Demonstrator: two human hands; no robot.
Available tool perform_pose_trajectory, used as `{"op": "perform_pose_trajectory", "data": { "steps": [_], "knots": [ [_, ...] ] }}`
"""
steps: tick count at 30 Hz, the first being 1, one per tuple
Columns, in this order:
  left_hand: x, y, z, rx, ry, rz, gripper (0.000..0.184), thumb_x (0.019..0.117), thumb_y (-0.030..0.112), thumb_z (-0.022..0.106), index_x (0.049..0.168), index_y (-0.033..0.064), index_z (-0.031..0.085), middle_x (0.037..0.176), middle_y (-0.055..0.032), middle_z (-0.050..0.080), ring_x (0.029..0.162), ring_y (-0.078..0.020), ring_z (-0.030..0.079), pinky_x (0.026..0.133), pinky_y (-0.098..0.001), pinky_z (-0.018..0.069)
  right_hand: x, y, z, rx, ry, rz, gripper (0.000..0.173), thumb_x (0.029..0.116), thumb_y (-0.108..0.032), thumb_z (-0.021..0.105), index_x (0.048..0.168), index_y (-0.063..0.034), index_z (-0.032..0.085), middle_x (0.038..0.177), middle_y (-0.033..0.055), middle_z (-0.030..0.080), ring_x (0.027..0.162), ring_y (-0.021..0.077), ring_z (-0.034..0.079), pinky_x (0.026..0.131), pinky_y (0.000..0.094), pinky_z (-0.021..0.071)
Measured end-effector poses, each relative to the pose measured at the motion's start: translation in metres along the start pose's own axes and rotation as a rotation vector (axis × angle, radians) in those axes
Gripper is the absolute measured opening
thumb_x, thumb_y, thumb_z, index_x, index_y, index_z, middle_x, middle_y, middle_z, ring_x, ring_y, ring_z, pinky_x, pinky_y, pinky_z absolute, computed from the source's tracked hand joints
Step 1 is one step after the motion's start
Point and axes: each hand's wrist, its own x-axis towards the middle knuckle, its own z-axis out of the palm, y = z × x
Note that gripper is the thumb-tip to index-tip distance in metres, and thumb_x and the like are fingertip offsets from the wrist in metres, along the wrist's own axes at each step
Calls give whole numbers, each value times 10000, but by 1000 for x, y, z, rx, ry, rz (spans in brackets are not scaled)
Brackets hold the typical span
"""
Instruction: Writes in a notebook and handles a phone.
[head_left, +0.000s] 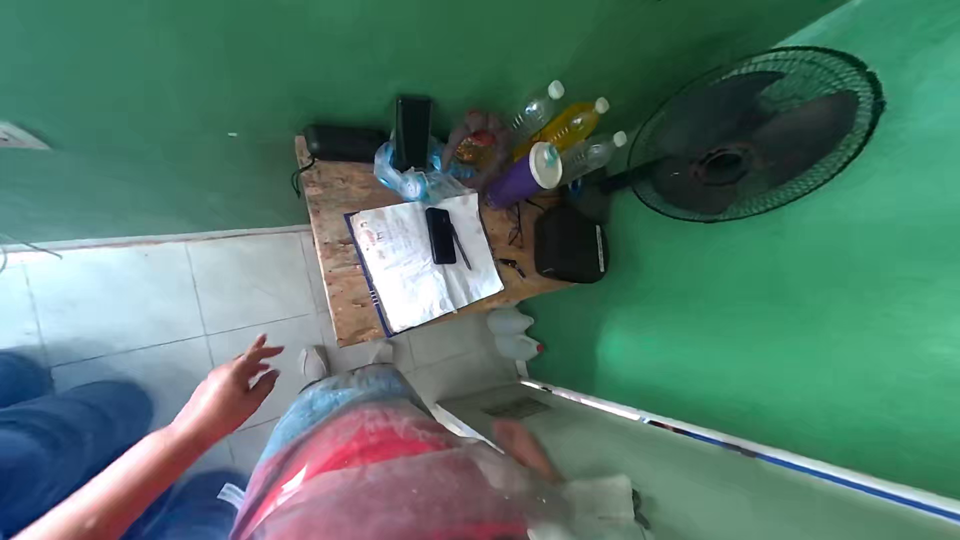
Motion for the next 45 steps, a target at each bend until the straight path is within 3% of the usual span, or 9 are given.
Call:
{"op": "perform_pose_trajectory", "data": {
  "steps": [4,10,17,20,23,30,34,39,45],
  "knots": [
    [68,40,10,230,-39,205,384,1026,211,586,1387,82,615,1590,-173,425,1337,-408,544,1071,-609,450,90,-126,-75,126,295,-251,398,1064,-179,536,1408,20,539,1273,233,641,1024,286,713,874,432,615],
    [159,104,91,221,130,257,364,1015,231,581,1324,57,663,1651,-162,321,1404,-399,473,1118,-563,418,233,-237,-77,-350,284,-298,472,1031,-314,606,1388,-5,578,1309,252,635,1224,383,621,1052,549,487],
    [243,167,180,197,312,50,688,977,505,584,1514,84,491,1704,-234,28,1563,-442,76,1218,-652,101,270,-216,-81,-347,186,-254,413,1048,-316,545,1267,20,642,1181,231,690,1108,350,677,985,542,525],
    [272,178,200,235,330,-20,820,972,586,542,1571,46,388,1703,-239,-27,1571,-433,-61,1194,-716,-41,254,-188,-98,-27,134,-223,353,1078,-238,504,1259,52,591,885,133,636,672,183,627,632,346,559],
    [287,190,206,261,298,-27,848,994,592,496,1613,52,287,1707,-221,-49,1570,-418,-103,1173,-744,-80,236,-164,-107,489,153,-413,150,1027,-60,544,1130,46,521,708,47,614,548,118,633,531,278,584],
    [248,163,184,223,427,-10,530,1034,375,538,1522,171,503,1724,-125,103,1589,-348,47,1200,-725,3,213,-181,-81,780,-26,-788,122,1025,-39,351,1068,-84,456,839,35,731,716,191,749,680,347,654],
    [214,96,167,259,605,57,366,995,298,580,1339,214,675,1661,-186,284,1509,-420,282,1180,-636,237,215,-209,-50,701,-99,-938,113,1013,-32,478,1122,-32,505,1021,106,727,820,245,758,742,396,665],
    [207,52,151,321,520,226,402,1005,393,579,1397,322,633,1637,-189,335,1427,-415,415,1098,-616,354,218,-243,4,568,-95,-1050,25,1025,-86,566,1026,-61,569,880,48,745,690,161,739,626,312,647],
    [210,45,152,297,591,252,542,970,477,599,1455,235,587,1600,-140,426,1399,-347,470,1113,-531,369,221,-273,55,532,130,-1040,120,1057,-128,531,953,-80,566,704,-3,707,530,82,667,483,229,574]
  ]
}}
